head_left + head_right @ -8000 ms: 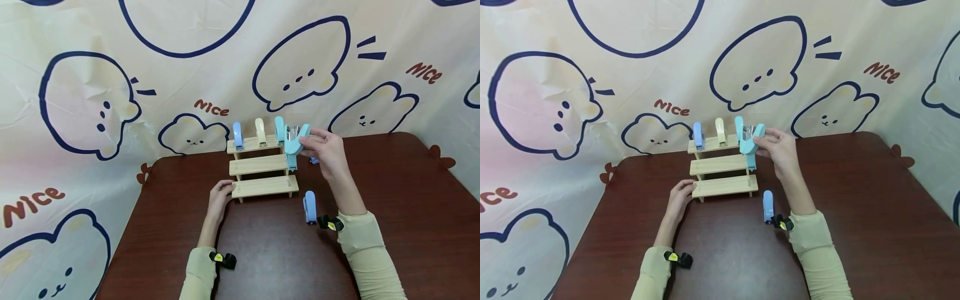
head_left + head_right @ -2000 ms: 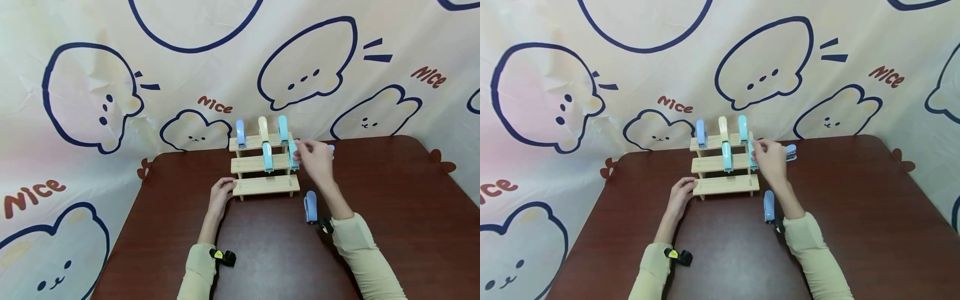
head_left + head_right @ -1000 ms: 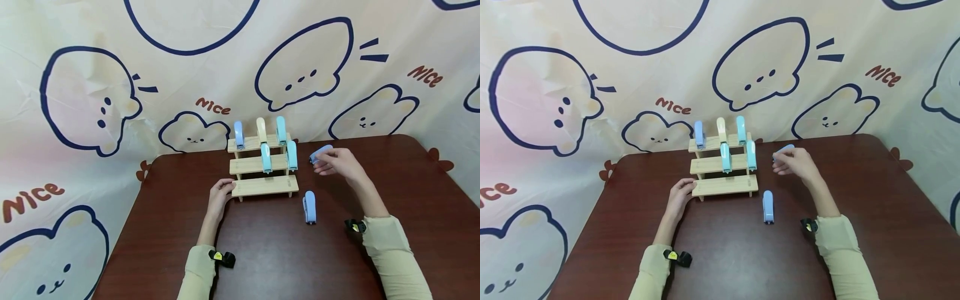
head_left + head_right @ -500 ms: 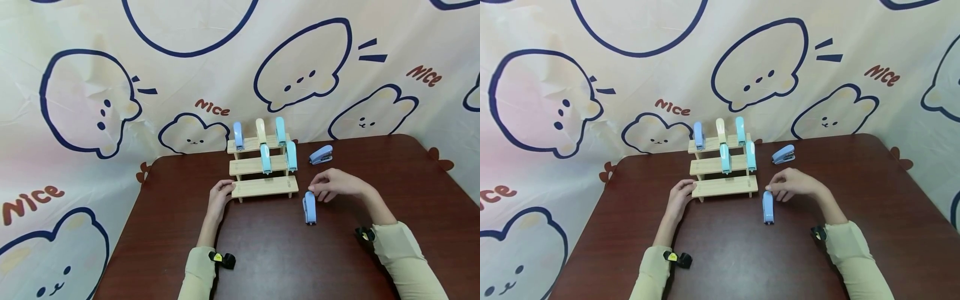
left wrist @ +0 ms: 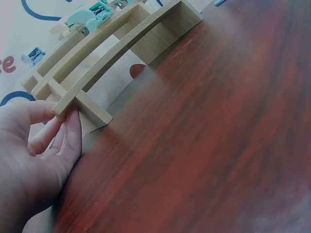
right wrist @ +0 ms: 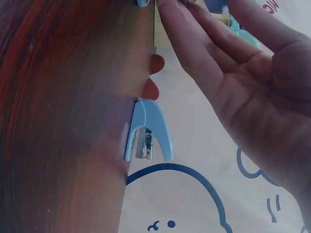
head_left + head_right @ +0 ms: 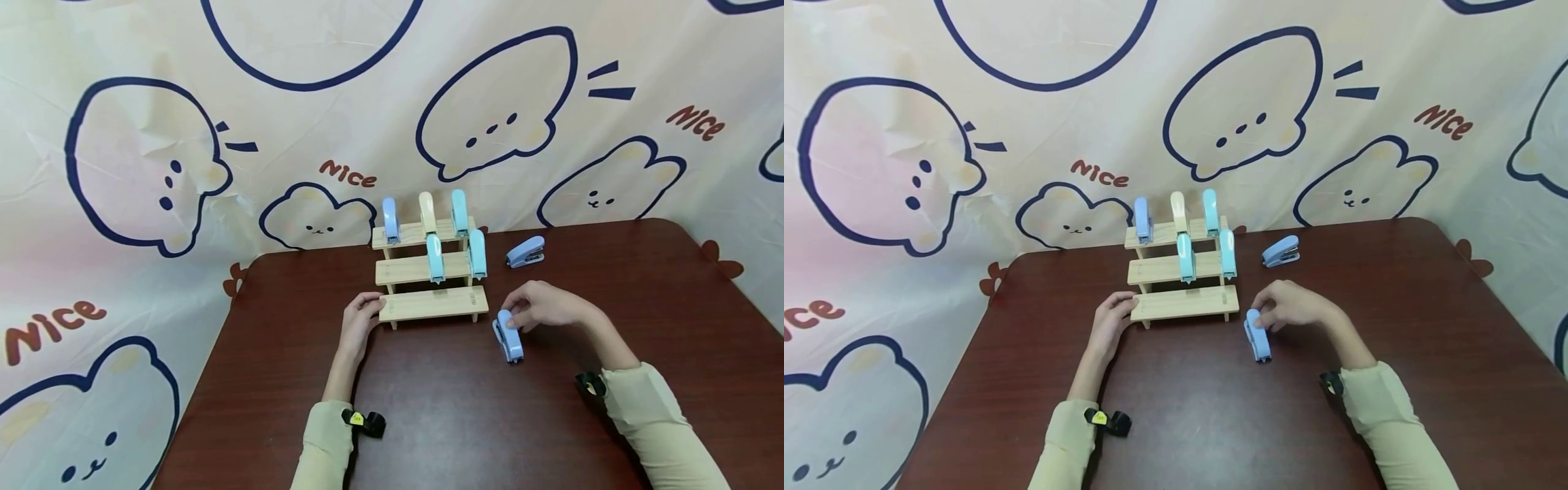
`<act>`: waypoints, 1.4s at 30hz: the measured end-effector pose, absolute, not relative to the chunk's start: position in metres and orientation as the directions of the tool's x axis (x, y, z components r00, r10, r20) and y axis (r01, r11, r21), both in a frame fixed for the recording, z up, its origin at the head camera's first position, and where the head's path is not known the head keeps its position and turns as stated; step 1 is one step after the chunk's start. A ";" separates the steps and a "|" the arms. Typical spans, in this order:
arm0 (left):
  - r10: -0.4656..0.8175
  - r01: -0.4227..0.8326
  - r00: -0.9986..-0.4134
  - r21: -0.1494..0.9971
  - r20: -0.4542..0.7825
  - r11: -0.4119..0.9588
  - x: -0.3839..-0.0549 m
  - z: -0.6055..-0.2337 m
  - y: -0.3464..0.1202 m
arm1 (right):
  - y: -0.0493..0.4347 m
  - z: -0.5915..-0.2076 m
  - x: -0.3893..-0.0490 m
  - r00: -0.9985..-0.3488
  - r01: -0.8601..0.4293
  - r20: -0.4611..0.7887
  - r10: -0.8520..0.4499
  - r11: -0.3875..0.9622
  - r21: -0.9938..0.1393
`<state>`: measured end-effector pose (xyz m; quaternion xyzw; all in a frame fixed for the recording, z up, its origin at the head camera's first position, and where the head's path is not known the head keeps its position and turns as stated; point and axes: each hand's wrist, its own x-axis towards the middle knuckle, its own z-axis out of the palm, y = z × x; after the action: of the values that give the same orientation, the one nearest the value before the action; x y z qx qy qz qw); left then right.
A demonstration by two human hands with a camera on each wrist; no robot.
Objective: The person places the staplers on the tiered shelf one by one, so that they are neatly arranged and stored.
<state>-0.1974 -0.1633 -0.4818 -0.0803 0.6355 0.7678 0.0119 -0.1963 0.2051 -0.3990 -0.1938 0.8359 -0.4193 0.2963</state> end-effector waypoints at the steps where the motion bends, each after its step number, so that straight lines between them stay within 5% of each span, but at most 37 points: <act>1: -0.084 -0.120 -0.987 0.974 -0.138 -0.193 -0.197 -0.482 -0.163 | 0.205 -0.399 -0.196 -0.758 -0.079 -0.324 -0.566 0.573 -0.816; 30: -0.093 -0.117 -0.986 0.976 -0.135 -0.184 -0.196 -0.480 -0.163 | 0.200 -0.398 -0.194 -0.805 -0.148 -0.343 -0.484 0.724 -0.674; 42: -0.088 -0.112 -0.987 0.973 -0.132 -0.202 -0.196 -0.480 -0.163 | 0.205 -0.397 -0.194 -0.837 -0.111 -0.313 -0.449 0.699 -0.707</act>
<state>-0.1957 -0.1627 -0.4802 -0.0791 0.6316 0.7712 0.0075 -0.1936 0.2047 -0.3969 -0.1574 0.8903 -0.3547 0.2384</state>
